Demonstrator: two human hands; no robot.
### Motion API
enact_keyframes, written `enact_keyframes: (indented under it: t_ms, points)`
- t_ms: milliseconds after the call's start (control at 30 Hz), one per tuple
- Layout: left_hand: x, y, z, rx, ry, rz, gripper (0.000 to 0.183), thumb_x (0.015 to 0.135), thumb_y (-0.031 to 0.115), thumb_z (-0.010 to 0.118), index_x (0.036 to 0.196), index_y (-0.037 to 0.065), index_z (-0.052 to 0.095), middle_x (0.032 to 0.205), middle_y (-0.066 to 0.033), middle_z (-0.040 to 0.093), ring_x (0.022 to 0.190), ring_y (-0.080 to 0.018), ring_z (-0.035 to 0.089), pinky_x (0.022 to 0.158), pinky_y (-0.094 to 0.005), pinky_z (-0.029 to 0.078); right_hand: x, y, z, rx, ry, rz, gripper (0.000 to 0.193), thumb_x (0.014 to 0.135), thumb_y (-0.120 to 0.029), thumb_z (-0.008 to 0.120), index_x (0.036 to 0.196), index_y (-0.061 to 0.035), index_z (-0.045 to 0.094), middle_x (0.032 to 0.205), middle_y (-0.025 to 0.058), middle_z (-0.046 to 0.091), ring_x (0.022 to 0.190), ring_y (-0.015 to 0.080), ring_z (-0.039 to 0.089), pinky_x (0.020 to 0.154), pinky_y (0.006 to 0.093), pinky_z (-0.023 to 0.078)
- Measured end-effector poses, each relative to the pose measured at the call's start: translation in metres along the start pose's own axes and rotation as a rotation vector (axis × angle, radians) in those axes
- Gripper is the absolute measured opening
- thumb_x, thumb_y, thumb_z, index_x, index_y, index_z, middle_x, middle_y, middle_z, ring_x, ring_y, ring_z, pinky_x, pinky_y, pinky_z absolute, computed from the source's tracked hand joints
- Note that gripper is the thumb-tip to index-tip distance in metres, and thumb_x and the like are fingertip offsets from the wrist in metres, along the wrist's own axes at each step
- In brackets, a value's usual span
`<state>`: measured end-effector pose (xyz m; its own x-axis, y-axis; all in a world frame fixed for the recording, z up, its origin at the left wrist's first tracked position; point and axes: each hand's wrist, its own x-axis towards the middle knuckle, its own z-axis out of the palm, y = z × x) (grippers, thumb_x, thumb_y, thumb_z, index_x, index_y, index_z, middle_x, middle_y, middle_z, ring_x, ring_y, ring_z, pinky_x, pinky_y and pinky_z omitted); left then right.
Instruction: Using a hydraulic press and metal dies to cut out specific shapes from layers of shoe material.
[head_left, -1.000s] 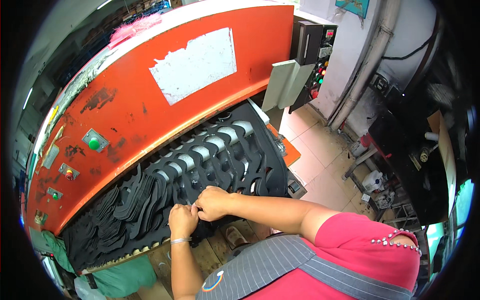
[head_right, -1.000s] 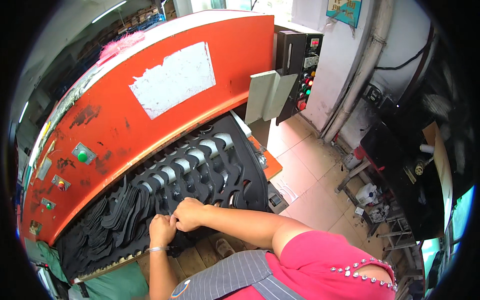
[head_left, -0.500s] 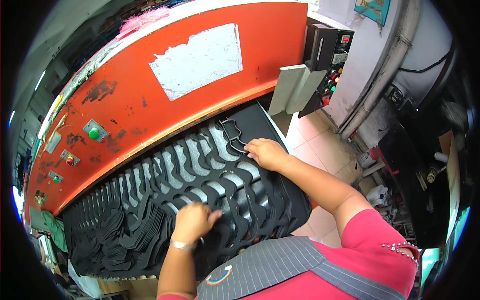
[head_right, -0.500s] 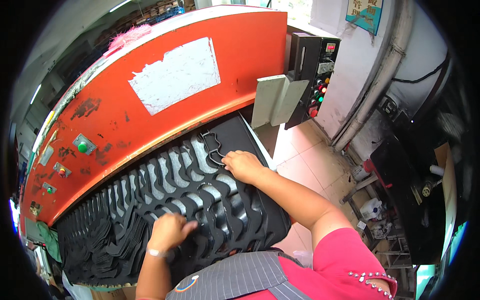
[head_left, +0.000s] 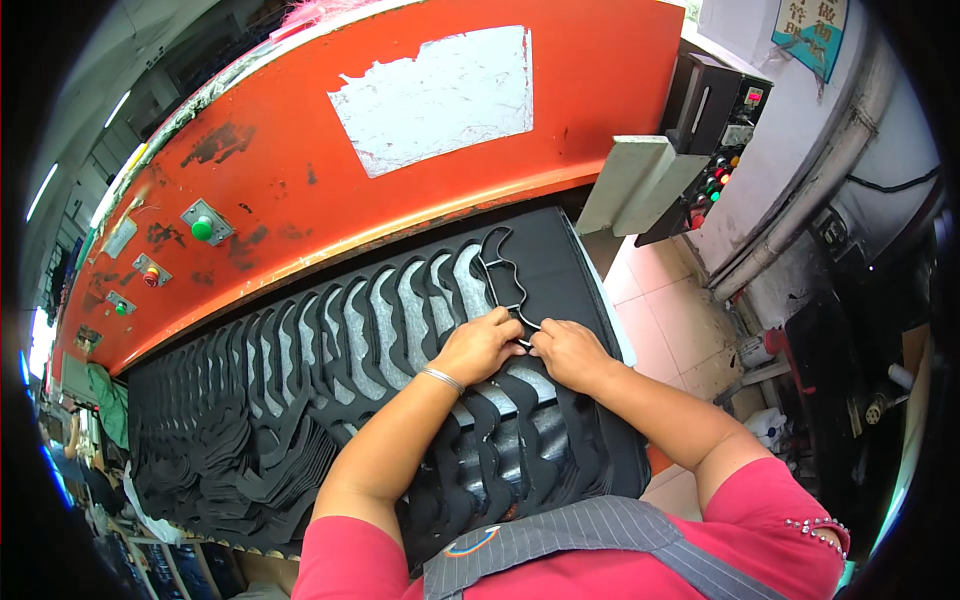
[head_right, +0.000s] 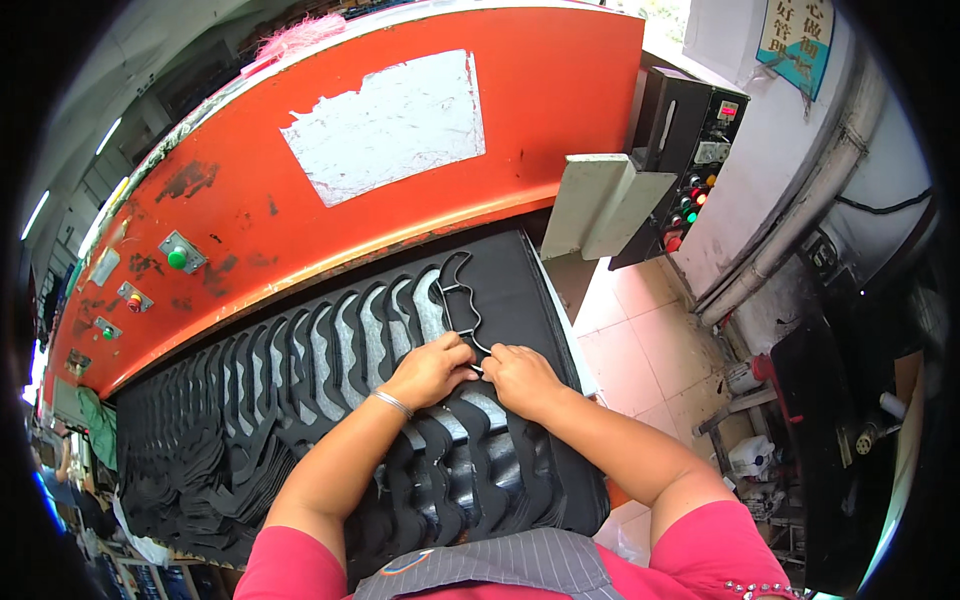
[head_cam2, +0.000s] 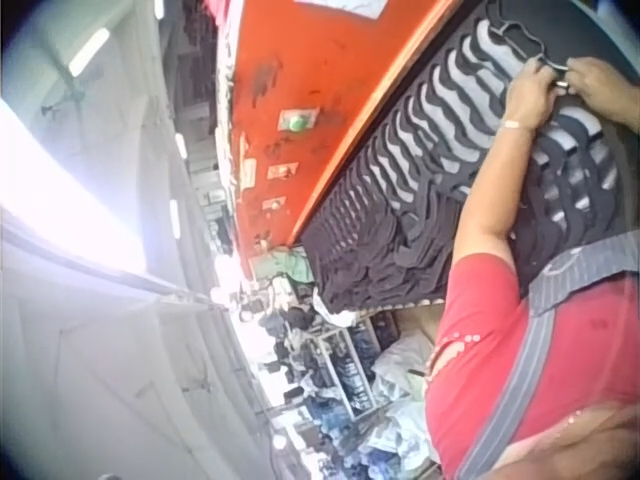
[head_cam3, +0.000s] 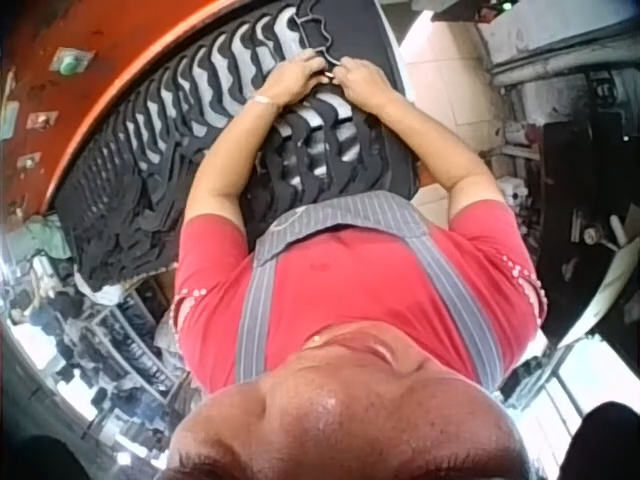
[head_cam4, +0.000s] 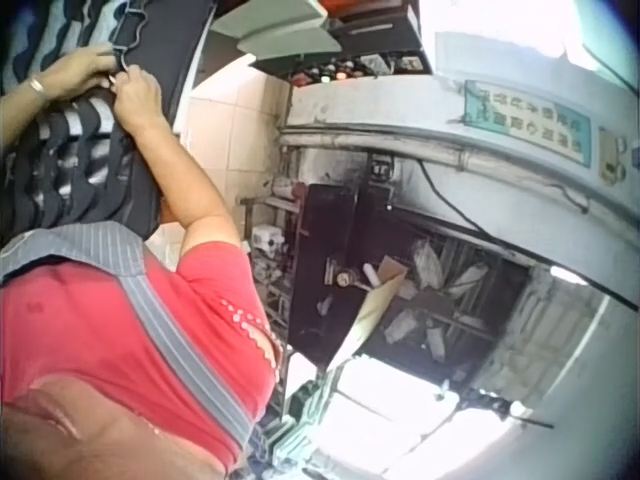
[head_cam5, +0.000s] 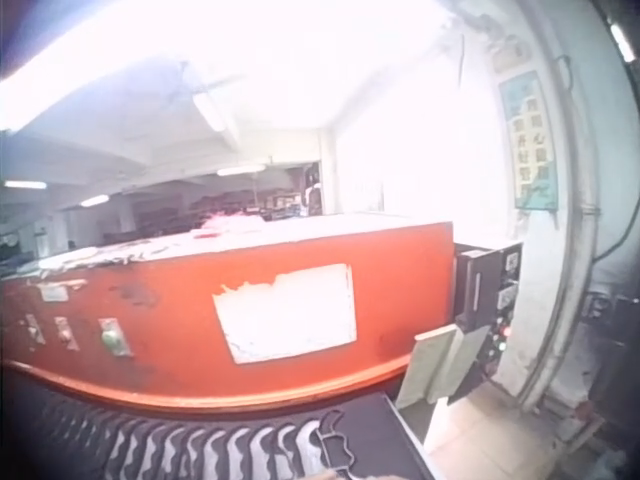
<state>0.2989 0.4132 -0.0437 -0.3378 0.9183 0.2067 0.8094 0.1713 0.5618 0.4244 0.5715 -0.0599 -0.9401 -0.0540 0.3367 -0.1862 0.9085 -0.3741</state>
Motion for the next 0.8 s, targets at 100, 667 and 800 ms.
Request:
enact_keyframes:
  t_ms: [100, 667, 800]
  points:
    - [0.003, 0.001, -0.003, 0.091, 0.012, 0.063, 0.017, 0.076, 0.019, 0.073, 0.08, 0.008, 0.061, 0.078, -0.0079, 0.056, 0.078, -0.0296, 0.061, 0.067, -0.0402, 0.05, 0.003, 0.003, -0.002, 0.071, -0.007, -0.061, 0.009, 0.079, -0.01, 0.062, 0.073, -0.0047, 0.058, 0.079, 0.013, 0.055, 0.077, 0.0322, 0.06, 0.071, 0.0429, 0.048]
    - [-0.002, -0.014, -0.002, 0.014, 0.097, 0.155, 0.012, 0.075, 0.023, 0.07, 0.079, 0.012, 0.068, 0.081, -0.0046, 0.059, 0.083, -0.0267, 0.059, 0.078, -0.0375, 0.047, 0.015, -0.012, -0.014, -0.056, -0.016, -0.106, 0.01, 0.08, -0.014, 0.065, 0.077, -0.0061, 0.062, 0.073, 0.0089, 0.055, 0.068, 0.0287, 0.059, 0.06, 0.0392, 0.048]
    - [0.005, -0.015, 0.02, -0.023, 0.198, 0.177, 0.014, 0.07, 0.022, 0.071, 0.069, 0.01, 0.064, 0.079, -0.005, 0.058, 0.08, -0.0269, 0.058, 0.074, -0.0385, 0.047, 0.008, 0.004, -0.013, 0.006, -0.006, -0.116, 0.006, 0.078, -0.011, 0.067, 0.079, -0.0057, 0.063, 0.073, 0.0107, 0.055, 0.062, 0.0313, 0.059, 0.056, 0.0406, 0.047]
